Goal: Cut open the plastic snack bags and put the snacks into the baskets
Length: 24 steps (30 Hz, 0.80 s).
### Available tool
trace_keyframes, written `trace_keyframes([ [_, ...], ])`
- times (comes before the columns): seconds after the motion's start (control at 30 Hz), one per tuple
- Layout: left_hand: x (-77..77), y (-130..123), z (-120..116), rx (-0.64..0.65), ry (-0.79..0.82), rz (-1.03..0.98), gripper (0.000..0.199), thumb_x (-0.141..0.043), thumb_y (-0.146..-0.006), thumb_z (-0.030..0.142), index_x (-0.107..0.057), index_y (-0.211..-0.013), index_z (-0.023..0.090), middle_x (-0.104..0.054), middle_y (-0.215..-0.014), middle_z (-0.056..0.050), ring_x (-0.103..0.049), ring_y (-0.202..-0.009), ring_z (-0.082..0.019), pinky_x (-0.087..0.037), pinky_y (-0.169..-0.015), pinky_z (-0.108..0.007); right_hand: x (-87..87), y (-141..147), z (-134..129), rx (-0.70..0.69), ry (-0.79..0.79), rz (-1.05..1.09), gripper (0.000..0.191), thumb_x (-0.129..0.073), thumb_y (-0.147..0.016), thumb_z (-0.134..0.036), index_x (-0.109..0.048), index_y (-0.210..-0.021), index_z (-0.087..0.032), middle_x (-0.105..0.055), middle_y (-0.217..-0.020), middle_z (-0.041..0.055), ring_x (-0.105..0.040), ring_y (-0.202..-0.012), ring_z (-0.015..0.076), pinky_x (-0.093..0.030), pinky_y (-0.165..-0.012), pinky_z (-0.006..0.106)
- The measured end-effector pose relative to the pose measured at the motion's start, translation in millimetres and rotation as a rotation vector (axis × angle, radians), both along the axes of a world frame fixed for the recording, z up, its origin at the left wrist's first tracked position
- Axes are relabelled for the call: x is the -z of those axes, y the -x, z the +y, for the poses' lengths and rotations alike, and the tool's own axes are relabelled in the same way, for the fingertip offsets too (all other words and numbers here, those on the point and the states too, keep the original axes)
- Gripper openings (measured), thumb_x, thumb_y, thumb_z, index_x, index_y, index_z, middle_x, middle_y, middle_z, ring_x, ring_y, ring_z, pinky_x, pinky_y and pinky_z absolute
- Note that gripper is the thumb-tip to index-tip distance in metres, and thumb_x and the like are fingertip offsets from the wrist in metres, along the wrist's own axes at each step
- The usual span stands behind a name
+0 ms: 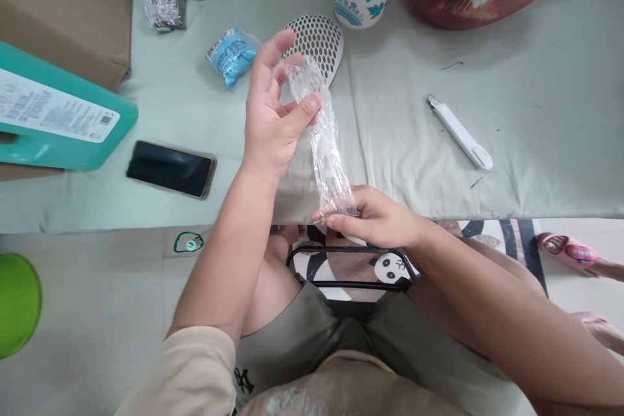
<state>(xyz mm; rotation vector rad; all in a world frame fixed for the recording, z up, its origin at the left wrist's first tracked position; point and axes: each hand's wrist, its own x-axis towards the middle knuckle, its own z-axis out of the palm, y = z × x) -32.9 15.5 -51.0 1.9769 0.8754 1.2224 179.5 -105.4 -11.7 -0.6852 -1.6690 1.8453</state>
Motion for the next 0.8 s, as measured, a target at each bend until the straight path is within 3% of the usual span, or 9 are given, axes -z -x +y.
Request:
trace_keyframes([
  [0.1, -12.3, -5, -8, -0.188, 0.099, -0.054, 0.042, -0.064, -0.093, 0.061, -0.062, -0.13, 0.042, -0.036, -0.166, 0.012, -0.045, -0.145, -0.026, -0.065, -0.078, -0.026, -1.6, 0, -3, 0.062, -0.006, 0.043, 0.024, -0.063, -0.098, -0.032, -0.08, -0.095, -0.015, -0.078, -0.091, 0.005, -0.071, -0.084, 0.014, -0.057, -0.079, 0.027],
  [0.2, -35.4, -11, -25, -0.091, 0.261, 0.112, 0.026, -0.061, -0.094, 0.048, -0.077, -0.107, 0.031, -0.026, -0.174, 0.01, -0.055, -0.14, -0.029, -0.065, -0.088, -0.034, -5.7, -3, -7, 0.126, 0.048, 0.087, 0.02, -0.066, -0.096, -0.031, -0.081, -0.094, -0.018, -0.08, -0.089, 0.0032, -0.073, -0.082, 0.0133, -0.058, -0.078, 0.025],
  [0.3, -47.6, -14, -36, 0.059, 0.299, 0.222, 0.031, -0.071, -0.084, 0.038, -0.079, -0.113, 0.029, -0.026, -0.175, 0.002, -0.065, -0.127, -0.029, -0.064, -0.092, -0.04, -7.8, -10, -10, 0.168, 0.098, 0.135, 0.02, -0.069, -0.096, -0.036, -0.083, -0.093, -0.022, -0.079, -0.09, 0.003, -0.073, -0.084, 0.0151, -0.058, -0.079, 0.028],
  [0.43, -43.9, -18, -37, 0.054, 0.288, 0.422, 0.023, -0.07, -0.088, 0.036, -0.08, -0.105, 0.024, -0.045, -0.165, -0.005, -0.07, -0.111, -0.026, -0.062, -0.094, -0.045, -5.4, -22, -1, 0.26, 0.163, 0.184, 0.024, -0.072, -0.093, -0.047, -0.083, -0.096, -0.025, -0.058, -0.062, -0.0023, -0.054, -0.06, 0.0112, -0.047, -0.06, 0.027],
  [0.53, -43.9, -21, -38, 0.003, 0.215, 0.529, 0.018, -0.069, -0.091, 0.036, -0.081, -0.091, 0.022, -0.056, -0.154, -0.006, -0.064, -0.121, -0.028, -0.056, -0.105, -0.048, -5.9, -31, 14, 0.378, 0.229, 0.26, 0.031, -0.069, -0.092, -0.054, -0.079, -0.103, -0.027, -0.04, -0.057, -0.0056, -0.037, -0.053, 0.0107, -0.036, -0.053, 0.027],
  [0.63, -50.6, -24, -42, -0.042, 0.171, 0.593, 0.014, -0.073, -0.087, 0.032, -0.08, -0.082, 0.021, -0.058, -0.152, -0.006, -0.057, -0.129, -0.03, -0.049, -0.115, -0.051, -10.4, -37, 26, 0.479, 0.263, 0.258, 0.042, -0.056, -0.093, -0.061, -0.071, -0.115, -0.028, -0.038, -0.06, -0.0052, -0.035, -0.053, 0.0123, -0.036, -0.054, 0.029],
  [0.8, -62.3, -28, -47, 0.085, 0.276, 0.546, 0.023, -0.072, -0.085, 0.031, -0.075, -0.065, 0.02, -0.058, -0.152, -0.002, -0.052, -0.138, -0.028, -0.044, -0.122, -0.046, -7.9, -41, 30, 0.558, 0.255, 0.103, 0.057, -0.042, -0.098, -0.068, -0.057, -0.139, -0.032, -0.036, -0.057, -0.0065, -0.032, -0.047, 0.0122, -0.033, -0.05, 0.029],
])
